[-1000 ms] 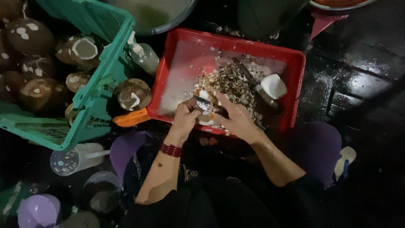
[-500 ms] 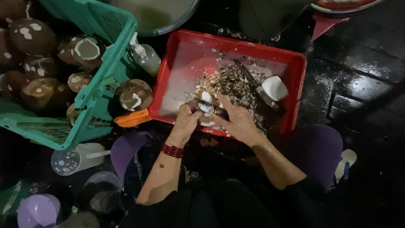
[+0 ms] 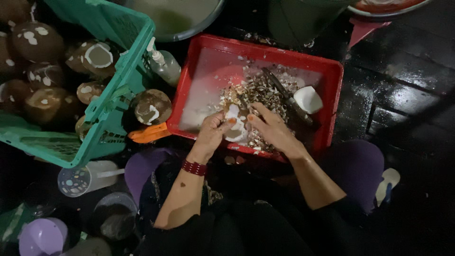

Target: The person sits at a work station and peels the outer husk off coconuts with a small knife, holding each coconut over a red tray that catches the falling husk scraps. Finished peeled coconuts are set aside and a new unpeeled coconut is taken from a green crate to continue.

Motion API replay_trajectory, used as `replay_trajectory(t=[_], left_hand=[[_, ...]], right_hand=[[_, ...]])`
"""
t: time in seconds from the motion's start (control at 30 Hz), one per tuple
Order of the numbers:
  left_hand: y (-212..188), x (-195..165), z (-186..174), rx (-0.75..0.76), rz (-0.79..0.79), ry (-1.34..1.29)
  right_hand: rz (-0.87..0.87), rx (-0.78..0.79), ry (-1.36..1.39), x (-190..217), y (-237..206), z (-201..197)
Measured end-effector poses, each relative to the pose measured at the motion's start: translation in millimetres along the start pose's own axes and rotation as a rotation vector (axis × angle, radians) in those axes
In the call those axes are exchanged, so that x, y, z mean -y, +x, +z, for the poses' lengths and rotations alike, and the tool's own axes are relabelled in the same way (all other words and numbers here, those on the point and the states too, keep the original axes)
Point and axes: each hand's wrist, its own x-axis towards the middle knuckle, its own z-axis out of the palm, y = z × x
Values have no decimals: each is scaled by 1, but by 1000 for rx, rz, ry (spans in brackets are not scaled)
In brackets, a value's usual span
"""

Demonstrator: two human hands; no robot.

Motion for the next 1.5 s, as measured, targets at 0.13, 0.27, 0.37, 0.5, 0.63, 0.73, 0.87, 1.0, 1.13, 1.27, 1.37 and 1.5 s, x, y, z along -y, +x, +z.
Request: replay_trajectory(t=[0.13,0.27,0.37,0.5,0.63,0.73,0.87,1.0,1.13,1.27,1.37,1.5], left_hand=[[2,-8,2,-68,28,70],[-1,-9,2,-35,66,234],[-3,-7,4,-67,63,360],[0,-7,13,0,7,48],[1,-12,16,-32,13,168],[0,-16,14,-120,11,362],[-3,-19,13,-107,194,484],[-3,-19,11,-124,274,708],[-2,-13,12,-40,178,430],[-1,-6,18,-16,145,304],[0,-6,19,-43,-43,152],[4,-12,10,-108,-156,-237]], right_hand=[[-183,-59,-138,6,-9,6],[-492,-220,-308,1,-10,14],[-327,-249,-407,-6,-3,15],[-221,-226,-364,-15,7,14],[-343,-268,-204,-18,9,13],[-423,-229,-236,-14,2,13],[-352,-247,-371,-4,-8,16],[-449,-301,-408,-3,-4,17],[-420,-299,-366,-13,5,18],[-488,-343,-304,-15,9,11],[-140,-155,-52,-7,8,0],[-56,-87,-45,-6,-1,-4]])
